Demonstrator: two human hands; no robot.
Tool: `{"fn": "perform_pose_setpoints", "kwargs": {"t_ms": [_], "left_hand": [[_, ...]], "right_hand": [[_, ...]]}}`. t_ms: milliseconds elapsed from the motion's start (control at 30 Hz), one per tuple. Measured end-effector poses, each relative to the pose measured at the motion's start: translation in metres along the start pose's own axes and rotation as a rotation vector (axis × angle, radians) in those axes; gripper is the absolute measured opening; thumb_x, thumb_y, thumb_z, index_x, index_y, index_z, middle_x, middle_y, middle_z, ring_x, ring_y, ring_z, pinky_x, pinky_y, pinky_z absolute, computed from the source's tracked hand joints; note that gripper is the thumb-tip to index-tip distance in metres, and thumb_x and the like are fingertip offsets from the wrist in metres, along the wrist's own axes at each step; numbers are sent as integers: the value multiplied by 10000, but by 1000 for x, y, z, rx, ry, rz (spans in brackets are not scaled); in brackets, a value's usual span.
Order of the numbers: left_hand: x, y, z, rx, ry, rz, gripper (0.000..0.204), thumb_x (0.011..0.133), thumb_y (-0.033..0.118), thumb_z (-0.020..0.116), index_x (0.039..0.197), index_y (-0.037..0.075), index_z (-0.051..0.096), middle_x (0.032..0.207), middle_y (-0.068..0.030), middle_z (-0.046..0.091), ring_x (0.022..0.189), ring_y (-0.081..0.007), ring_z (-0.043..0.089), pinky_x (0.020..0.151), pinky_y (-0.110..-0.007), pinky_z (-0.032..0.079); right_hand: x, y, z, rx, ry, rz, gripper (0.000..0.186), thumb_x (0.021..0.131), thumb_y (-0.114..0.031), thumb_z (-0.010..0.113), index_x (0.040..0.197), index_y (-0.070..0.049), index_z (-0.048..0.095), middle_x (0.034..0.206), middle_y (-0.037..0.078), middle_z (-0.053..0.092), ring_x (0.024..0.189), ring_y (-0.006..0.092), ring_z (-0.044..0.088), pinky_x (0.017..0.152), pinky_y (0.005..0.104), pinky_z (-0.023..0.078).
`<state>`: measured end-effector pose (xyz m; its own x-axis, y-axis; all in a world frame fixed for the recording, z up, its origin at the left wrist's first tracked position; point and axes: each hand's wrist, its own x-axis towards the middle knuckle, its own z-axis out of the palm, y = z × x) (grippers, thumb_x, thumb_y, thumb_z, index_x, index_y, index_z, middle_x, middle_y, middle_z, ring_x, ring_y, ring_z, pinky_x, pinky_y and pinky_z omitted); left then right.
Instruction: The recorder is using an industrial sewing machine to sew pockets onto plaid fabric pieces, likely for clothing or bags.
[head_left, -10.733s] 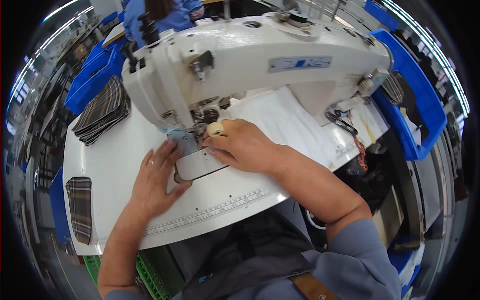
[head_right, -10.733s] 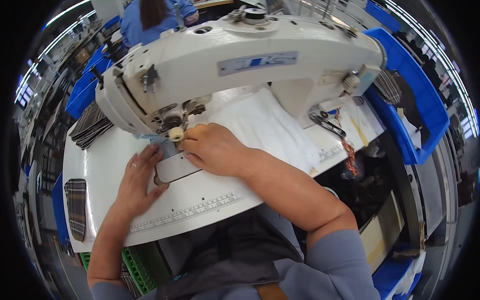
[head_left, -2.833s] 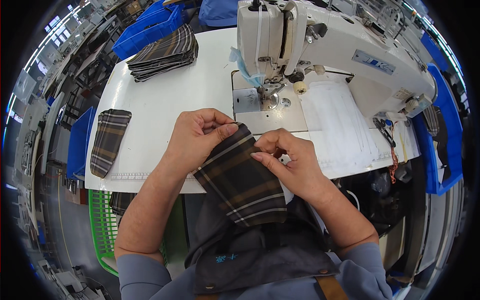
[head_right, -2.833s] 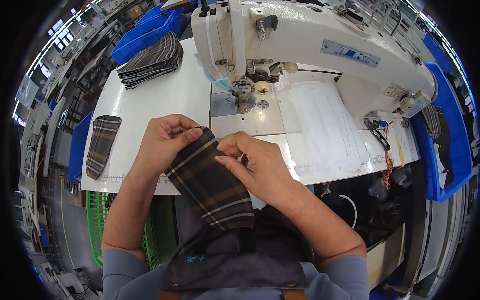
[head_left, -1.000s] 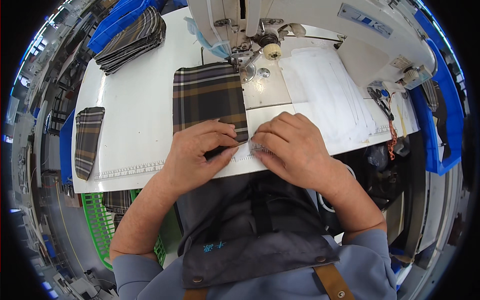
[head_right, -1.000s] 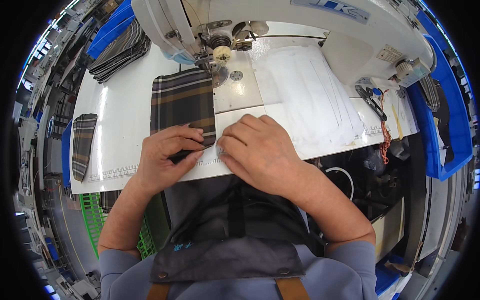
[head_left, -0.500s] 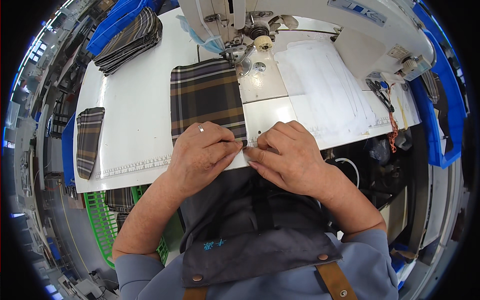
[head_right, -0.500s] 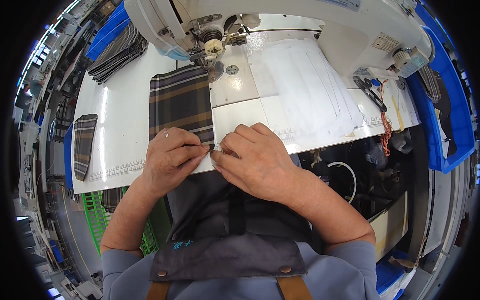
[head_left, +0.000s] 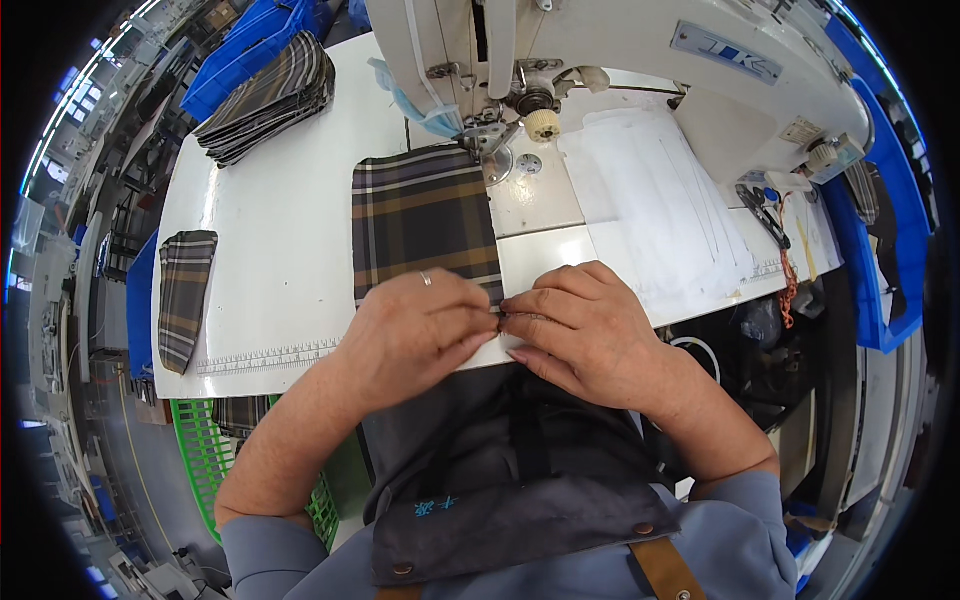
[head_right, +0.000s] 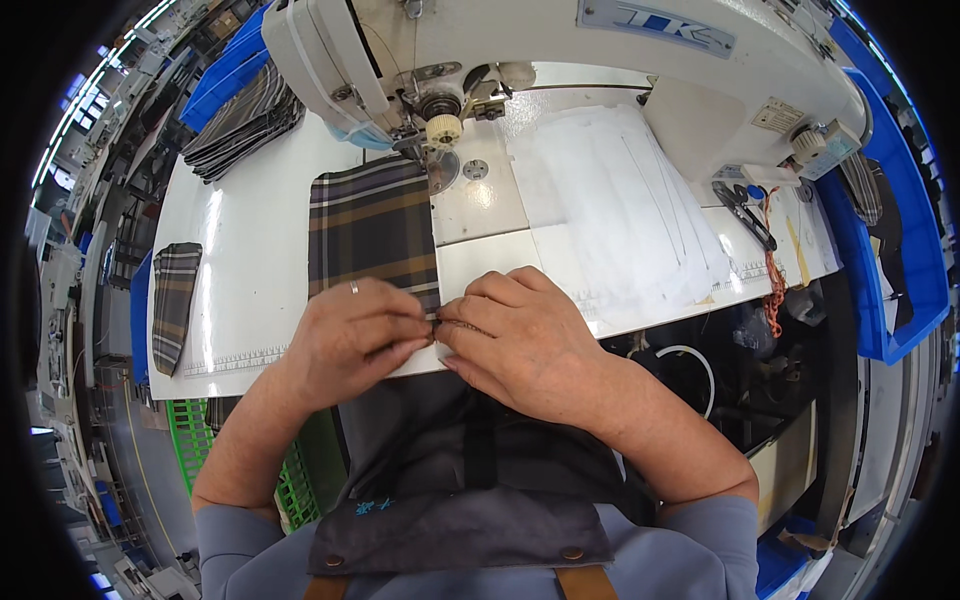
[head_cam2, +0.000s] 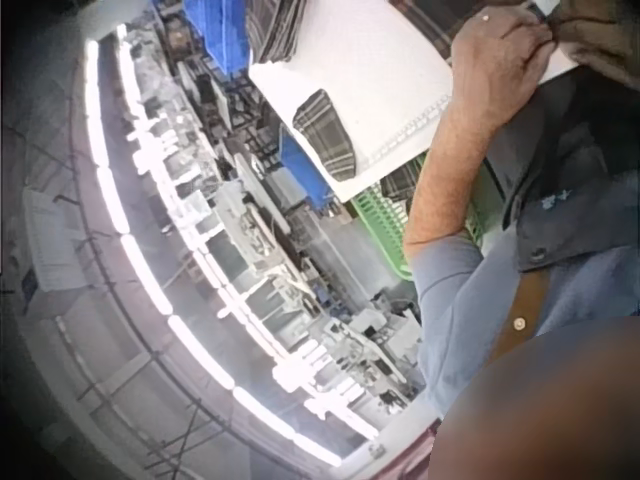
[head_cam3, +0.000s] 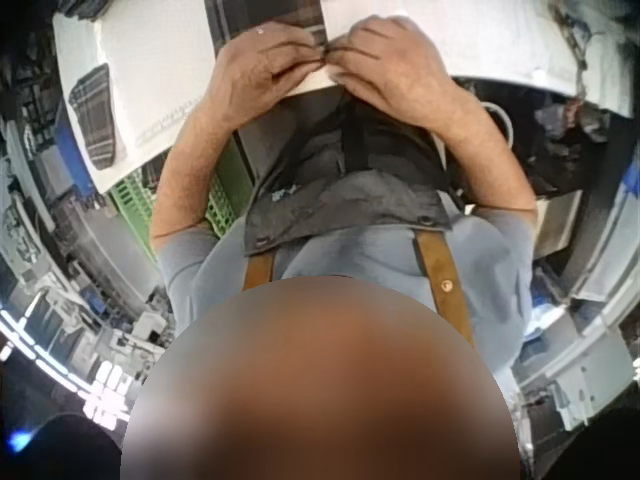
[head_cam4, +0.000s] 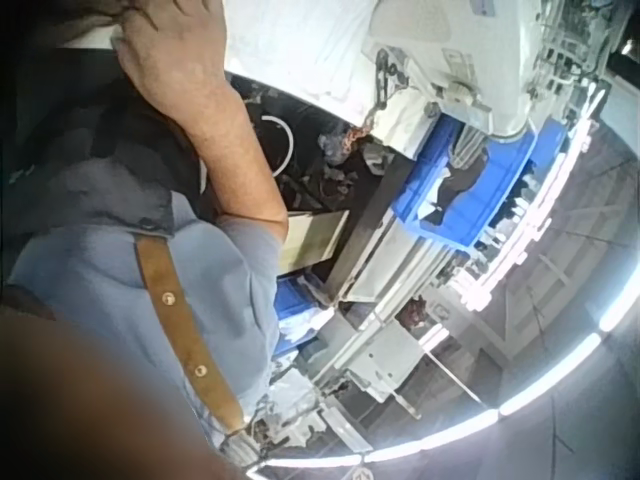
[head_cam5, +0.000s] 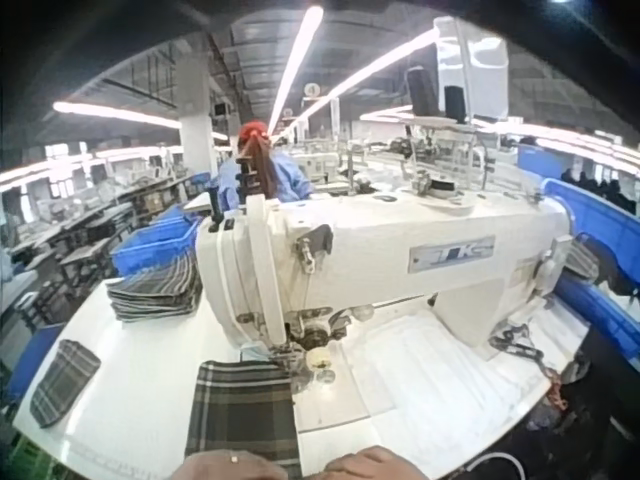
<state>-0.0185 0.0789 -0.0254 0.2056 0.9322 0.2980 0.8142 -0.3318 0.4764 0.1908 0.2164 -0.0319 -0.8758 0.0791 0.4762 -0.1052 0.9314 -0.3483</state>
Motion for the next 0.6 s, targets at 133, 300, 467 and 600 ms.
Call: {"fn": "perform_pose_setpoints", "kwargs": {"t_ms": [133, 300, 467, 600], "left_hand": [[15, -17, -12, 147, -95, -107, 632, 789, 381, 824, 1344, 143, 638, 1507, -108, 516, 1446, -321, 438, 1195, -549, 306], [18, -26, -10, 168, -57, -134, 650, 769, 429, 828, 1338, 172, 647, 1505, -110, 513, 1436, -332, 446, 1199, -571, 298], [27, -32, -14, 194, -52, -144, 608, 784, 407, 818, 1324, 177, 657, 1488, -108, 521, 1416, -337, 463, 1196, -575, 304], [28, -43, -10, 190, -45, -139, 548, 819, 363, 788, 1315, 168, 664, 1482, -107, 522, 1402, -331, 477, 1189, -567, 321]], "right_hand": [[5, 3, -3, 1, -13, -37, 193, 790, -171, 777, 958, -95, 719, 1016, -9, 677, 958, 184, 608, 812, 345, 468], [12, 9, -7, 32, -72, -53, 158, 794, -170, 779, 918, -86, 726, 981, -11, 682, 937, 185, 610, 811, 344, 469], [21, 20, -2, 17, -14, -37, 126, 809, -172, 781, 884, -91, 720, 975, -11, 699, 918, 195, 612, 796, 350, 470], [30, 29, -3, 10, -33, -26, 122, 819, -177, 778, 889, -97, 718, 967, -10, 706, 910, 196, 613, 786, 354, 470]]}}
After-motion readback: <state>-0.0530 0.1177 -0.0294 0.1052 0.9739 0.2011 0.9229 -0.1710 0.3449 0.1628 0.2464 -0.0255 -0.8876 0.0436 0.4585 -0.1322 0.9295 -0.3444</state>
